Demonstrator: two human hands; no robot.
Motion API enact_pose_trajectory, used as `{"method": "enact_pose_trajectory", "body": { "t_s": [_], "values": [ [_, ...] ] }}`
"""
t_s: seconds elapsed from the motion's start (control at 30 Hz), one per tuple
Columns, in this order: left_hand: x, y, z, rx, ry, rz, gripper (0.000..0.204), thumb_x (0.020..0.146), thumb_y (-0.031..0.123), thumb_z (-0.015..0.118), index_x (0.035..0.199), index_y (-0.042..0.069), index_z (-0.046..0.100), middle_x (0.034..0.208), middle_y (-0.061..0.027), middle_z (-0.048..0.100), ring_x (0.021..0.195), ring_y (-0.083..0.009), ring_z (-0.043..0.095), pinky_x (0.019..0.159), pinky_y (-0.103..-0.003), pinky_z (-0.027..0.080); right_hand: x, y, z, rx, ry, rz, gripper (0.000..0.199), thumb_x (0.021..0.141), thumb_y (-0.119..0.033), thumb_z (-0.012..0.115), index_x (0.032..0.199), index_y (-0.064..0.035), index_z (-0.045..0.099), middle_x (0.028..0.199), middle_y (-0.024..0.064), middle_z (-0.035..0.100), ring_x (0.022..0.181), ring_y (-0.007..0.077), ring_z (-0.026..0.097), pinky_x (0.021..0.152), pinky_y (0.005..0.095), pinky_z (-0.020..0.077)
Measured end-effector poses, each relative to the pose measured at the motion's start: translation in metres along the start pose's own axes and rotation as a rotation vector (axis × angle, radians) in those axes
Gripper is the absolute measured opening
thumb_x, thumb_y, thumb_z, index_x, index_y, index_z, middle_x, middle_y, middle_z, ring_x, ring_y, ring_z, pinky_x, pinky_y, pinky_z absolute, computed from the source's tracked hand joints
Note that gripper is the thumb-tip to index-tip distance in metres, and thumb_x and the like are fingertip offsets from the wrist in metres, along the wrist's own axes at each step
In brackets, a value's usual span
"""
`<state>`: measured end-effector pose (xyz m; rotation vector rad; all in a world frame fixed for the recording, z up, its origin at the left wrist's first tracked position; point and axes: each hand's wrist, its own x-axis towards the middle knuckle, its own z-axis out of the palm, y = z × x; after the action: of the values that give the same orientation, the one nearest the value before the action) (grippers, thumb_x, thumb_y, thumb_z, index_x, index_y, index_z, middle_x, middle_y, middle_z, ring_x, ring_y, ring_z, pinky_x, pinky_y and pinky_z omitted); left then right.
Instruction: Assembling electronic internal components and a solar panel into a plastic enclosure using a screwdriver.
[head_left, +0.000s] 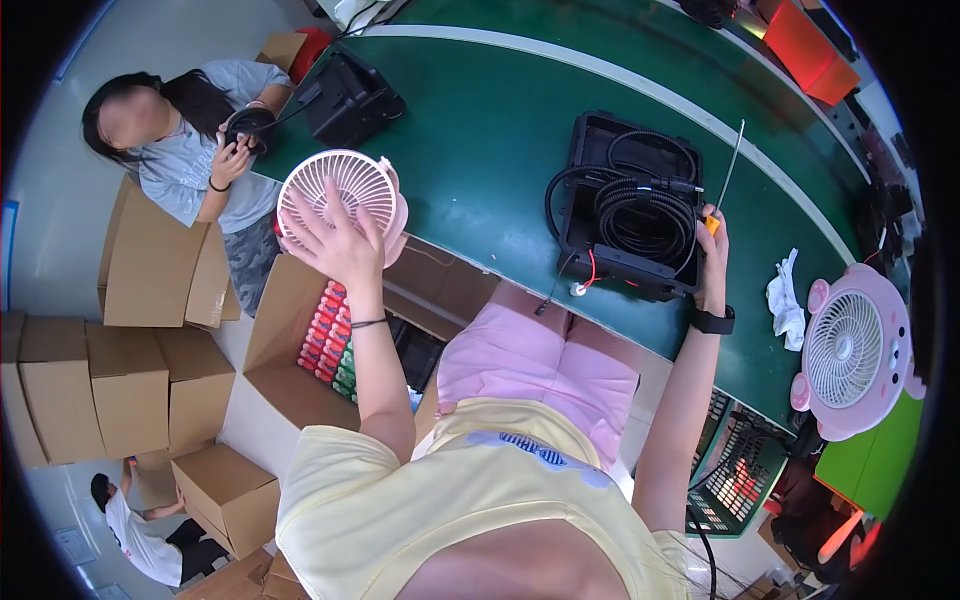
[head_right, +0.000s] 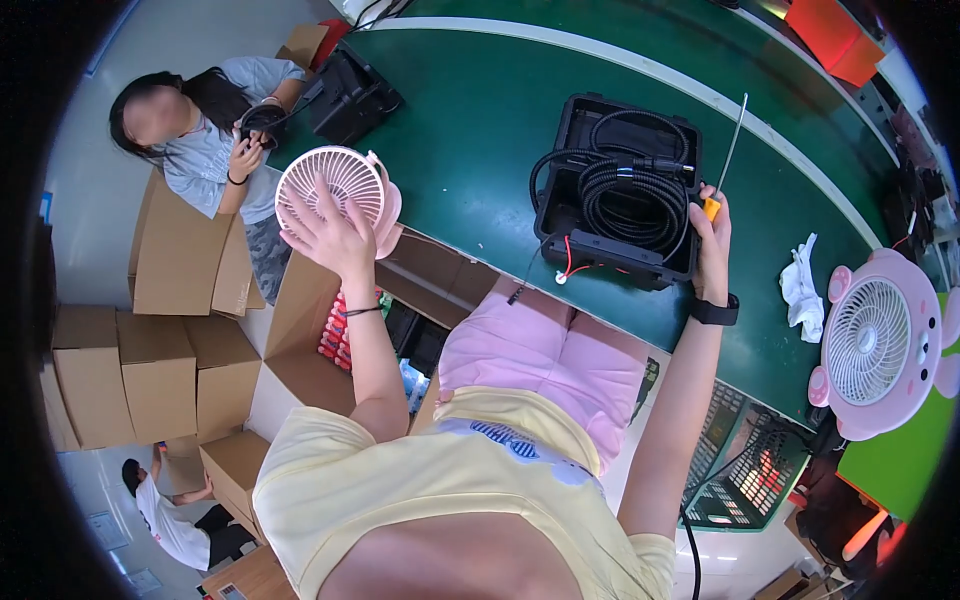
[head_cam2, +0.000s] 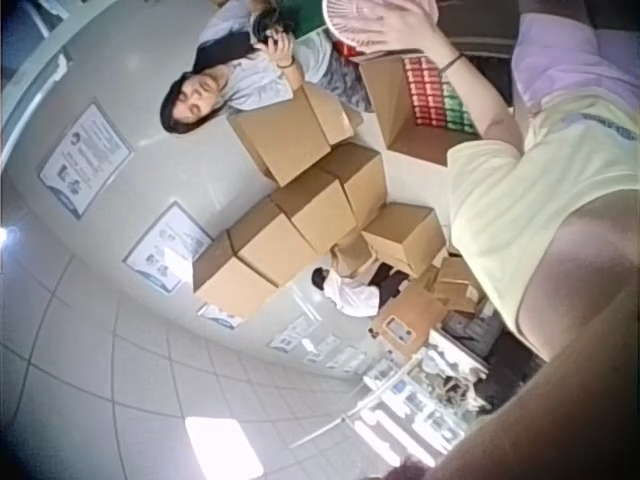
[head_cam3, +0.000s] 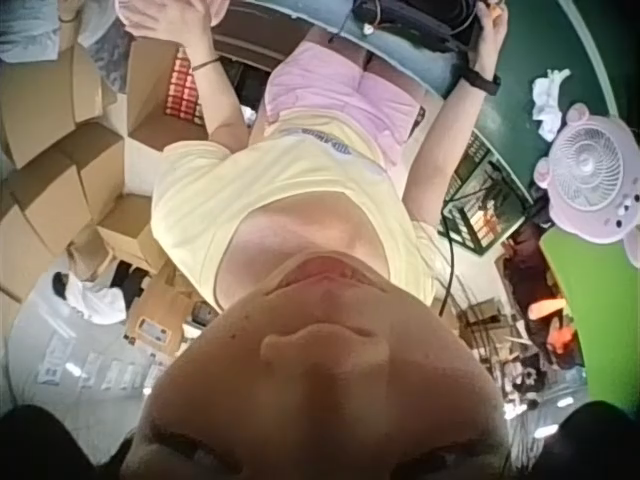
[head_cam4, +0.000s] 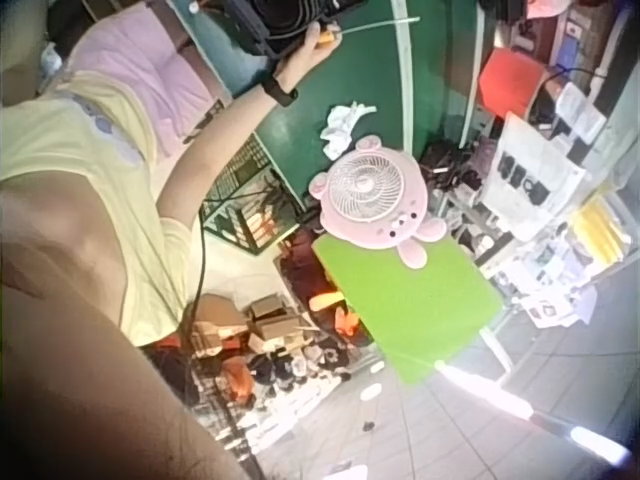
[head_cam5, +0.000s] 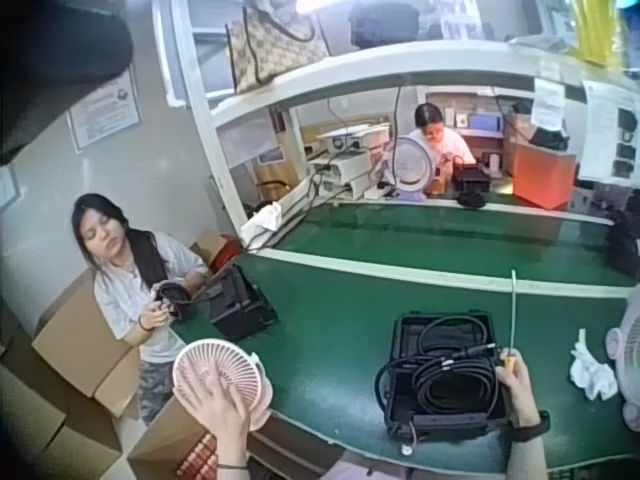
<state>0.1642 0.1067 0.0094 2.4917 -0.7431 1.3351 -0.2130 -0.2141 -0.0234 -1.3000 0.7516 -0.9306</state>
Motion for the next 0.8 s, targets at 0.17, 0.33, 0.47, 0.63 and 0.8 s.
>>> {"method": "enact_pose_trajectory", "body": {
  "t_s": [0.17,0.33,0.47,0.63,0.8],
  "values": [
    [-0.010,-0.008,0.019,-0.012,0.108,0.051,0.049,0.094,0.039,0.054,0.140,0.022,0.056,0.156,-0.0232,0.034,0.144,-0.0516,0.025,0.114,-0.068,0.012,-0.003,-0.003,0.006,-0.021,0.038,-0.012,0.038,0.090,-0.023,0.069,0.120,-0.0090,0.051,0.129,0.0086,0.047,0.118,0.0159,0.046,0.107,0.0275,0.0295],
    [-0.018,0.013,-0.006,-0.329,0.172,0.046,0.046,0.092,0.025,0.059,0.137,0.014,0.053,0.152,-0.0234,0.037,0.144,-0.0486,0.026,0.114,-0.067,0.015,0.000,0.003,0.001,0.035,0.022,0.010,0.038,0.089,-0.024,0.070,0.119,-0.0091,0.051,0.129,0.0085,0.047,0.120,0.0162,0.046,0.108,0.0278,0.0298],
    [-0.018,0.066,-0.027,-0.849,0.066,0.086,0.035,0.089,0.010,0.059,0.123,0.006,0.059,0.139,-0.0208,0.049,0.137,-0.0435,0.039,0.113,-0.057,0.029,0.000,0.004,0.000,0.054,0.012,0.014,0.036,0.090,-0.022,0.069,0.119,-0.0091,0.052,0.129,0.0075,0.048,0.117,0.0153,0.046,0.106,0.0272,0.0309],
    [0.017,0.143,-0.048,-1.315,-0.196,0.212,0.022,0.087,0.002,0.063,0.107,0.007,0.069,0.116,-0.0128,0.067,0.108,-0.0322,0.065,0.093,-0.042,0.051,-0.001,-0.001,0.005,0.017,0.021,-0.008,0.036,0.091,-0.021,0.069,0.119,-0.0090,0.052,0.132,0.0090,0.047,0.118,0.0154,0.047,0.106,0.0275,0.0323],
    [0.049,0.203,-0.058,-1.507,-0.639,0.435,0.047,0.091,0.032,0.069,0.129,0.006,0.058,0.127,-0.0166,0.061,0.115,-0.0357,0.060,0.098,-0.041,0.049,0.000,0.001,0.002,-0.007,0.014,-0.026,0.036,0.091,-0.022,0.070,0.120,-0.0097,0.052,0.137,0.0121,0.047,0.121,0.0160,0.046,0.106,0.0283,0.0331]
  ]
}}
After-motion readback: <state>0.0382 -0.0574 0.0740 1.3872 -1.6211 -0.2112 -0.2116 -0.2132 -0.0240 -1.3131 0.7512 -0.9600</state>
